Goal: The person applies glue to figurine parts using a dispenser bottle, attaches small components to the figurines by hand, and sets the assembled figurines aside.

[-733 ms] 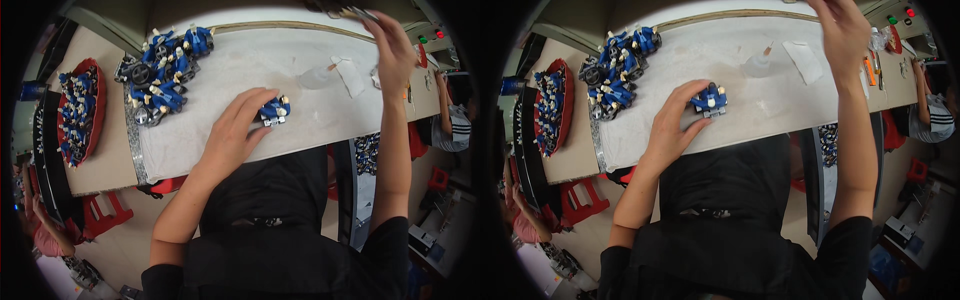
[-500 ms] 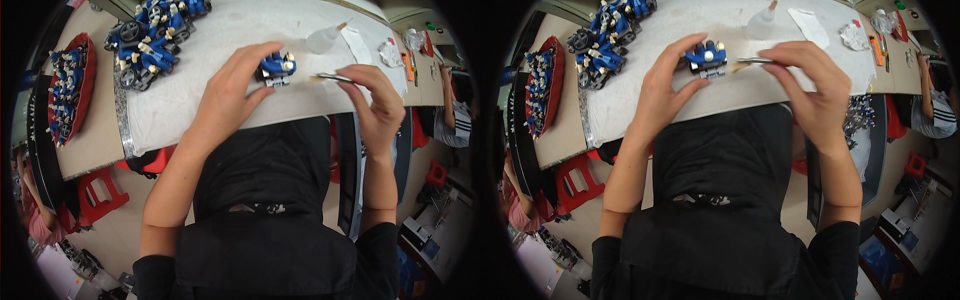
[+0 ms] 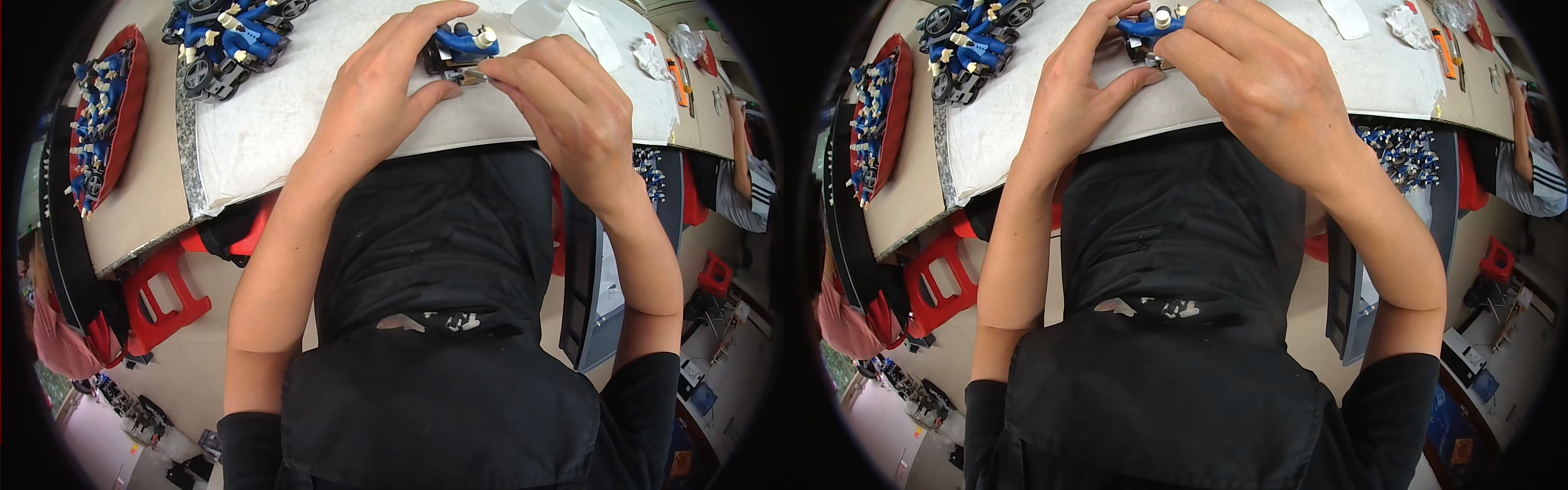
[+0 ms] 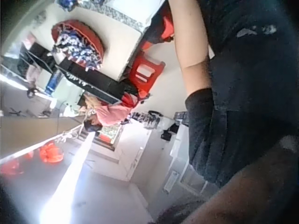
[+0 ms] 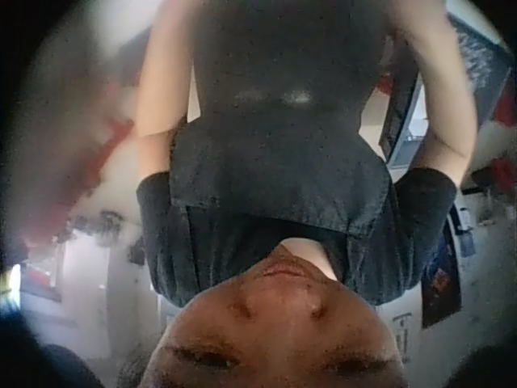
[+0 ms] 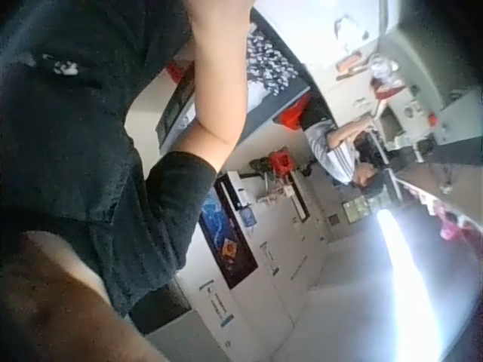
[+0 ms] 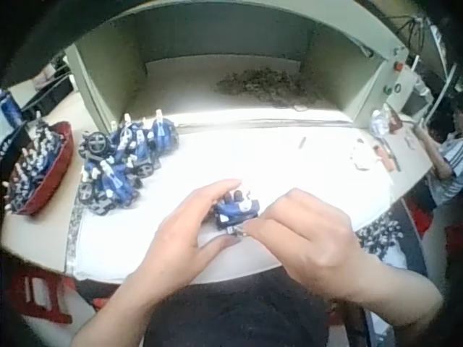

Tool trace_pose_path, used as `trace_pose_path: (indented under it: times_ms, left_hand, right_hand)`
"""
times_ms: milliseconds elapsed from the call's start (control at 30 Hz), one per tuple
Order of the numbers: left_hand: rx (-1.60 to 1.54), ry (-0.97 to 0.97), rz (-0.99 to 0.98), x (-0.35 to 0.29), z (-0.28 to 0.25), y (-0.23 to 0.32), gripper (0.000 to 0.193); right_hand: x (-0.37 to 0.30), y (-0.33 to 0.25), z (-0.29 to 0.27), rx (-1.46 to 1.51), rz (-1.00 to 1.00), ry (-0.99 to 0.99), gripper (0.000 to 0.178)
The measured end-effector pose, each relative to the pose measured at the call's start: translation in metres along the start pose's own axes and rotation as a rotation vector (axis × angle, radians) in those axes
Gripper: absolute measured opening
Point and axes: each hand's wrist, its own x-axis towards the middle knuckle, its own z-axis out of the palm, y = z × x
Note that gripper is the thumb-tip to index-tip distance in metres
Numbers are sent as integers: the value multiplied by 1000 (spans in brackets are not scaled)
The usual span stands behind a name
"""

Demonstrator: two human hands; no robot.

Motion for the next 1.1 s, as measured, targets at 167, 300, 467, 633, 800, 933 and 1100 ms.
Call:
trace_pose_path:
  times_ms: [167,300,467,633,800,933,1100]
  left_hand:
    - [-15,4,-5,0,1,0,58]
    - [26,13,35,0,0,-1,58]
    - [-21,18,25,-1,0,-1,58]
    - [22,16,23,1,-1,4,58]
    - [39,44,77,1,1,-1,57]
    - [15,42,55,0,1,0,56]
    - [10,34,23,0,2,1,55]
  right_hand:
    - [4,-1,0,-18,-25,-16,20]
    - [3,0,2,-20,-39,-21,20]
    - [4,-1,2,-42,-41,-41,20]
    - [5,-1,2,-42,-39,-42,20]
    - [8,0,2,-49,-46,-69,19]
    - [7,-1,3,-78,-44,-60,18]
    - [6,-3,3,-108,-45,-69,17]
